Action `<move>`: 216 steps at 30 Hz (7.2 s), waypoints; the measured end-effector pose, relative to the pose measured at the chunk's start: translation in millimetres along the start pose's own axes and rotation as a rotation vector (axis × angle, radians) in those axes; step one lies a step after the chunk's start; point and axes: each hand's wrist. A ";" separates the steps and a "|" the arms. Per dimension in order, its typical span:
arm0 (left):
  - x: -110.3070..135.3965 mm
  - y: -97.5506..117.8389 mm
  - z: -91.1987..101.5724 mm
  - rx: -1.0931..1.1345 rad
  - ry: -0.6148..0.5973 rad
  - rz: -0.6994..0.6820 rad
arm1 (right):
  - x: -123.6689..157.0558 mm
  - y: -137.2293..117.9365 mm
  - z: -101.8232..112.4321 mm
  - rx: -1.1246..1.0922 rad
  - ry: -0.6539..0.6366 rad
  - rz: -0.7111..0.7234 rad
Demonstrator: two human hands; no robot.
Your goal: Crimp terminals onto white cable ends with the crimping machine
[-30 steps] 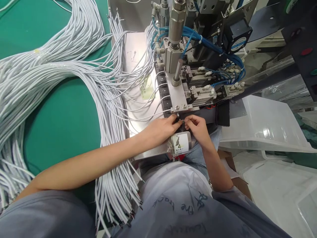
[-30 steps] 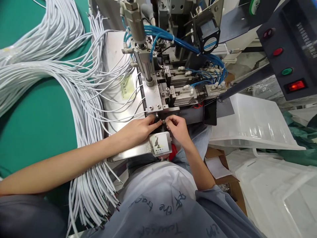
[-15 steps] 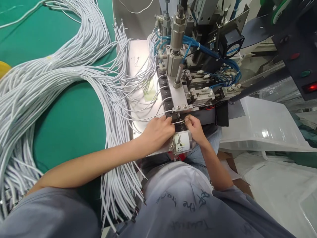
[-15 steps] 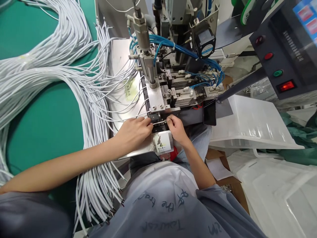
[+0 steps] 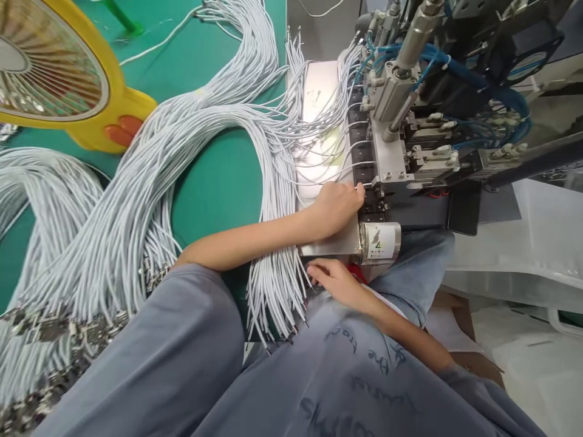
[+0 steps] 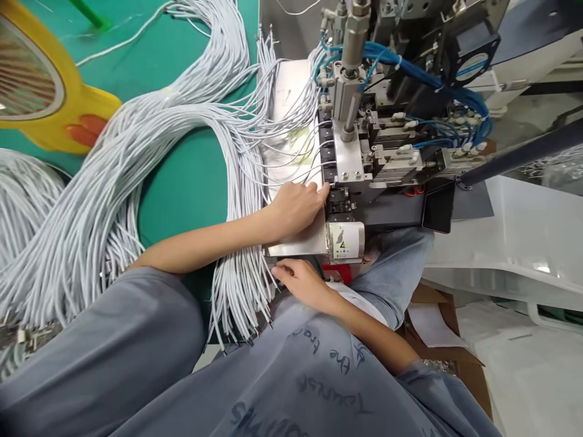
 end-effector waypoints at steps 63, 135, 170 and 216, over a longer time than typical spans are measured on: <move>-16.0 -6.8 -14.5 0.233 0.475 -0.432 | 1.9 -20.7 114.3 0.344 0.915 0.285; -2.6 -2.6 1.1 -0.033 0.042 -0.007 | 28.4 -20.0 53.0 0.286 0.608 0.118; -14.2 3.6 -14.7 0.873 0.579 -0.574 | 29.3 -48.4 111.9 0.114 0.808 0.217; -23.5 -0.5 -20.1 0.179 0.177 -0.366 | 5.0 -1.9 139.2 0.023 0.770 0.075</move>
Point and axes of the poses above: each hand's wrist, its own x-axis away from the middle knuckle, its own z-axis out of the back of the hand, y = z × x, and after that the axes turned 11 degrees about -y, right-handed
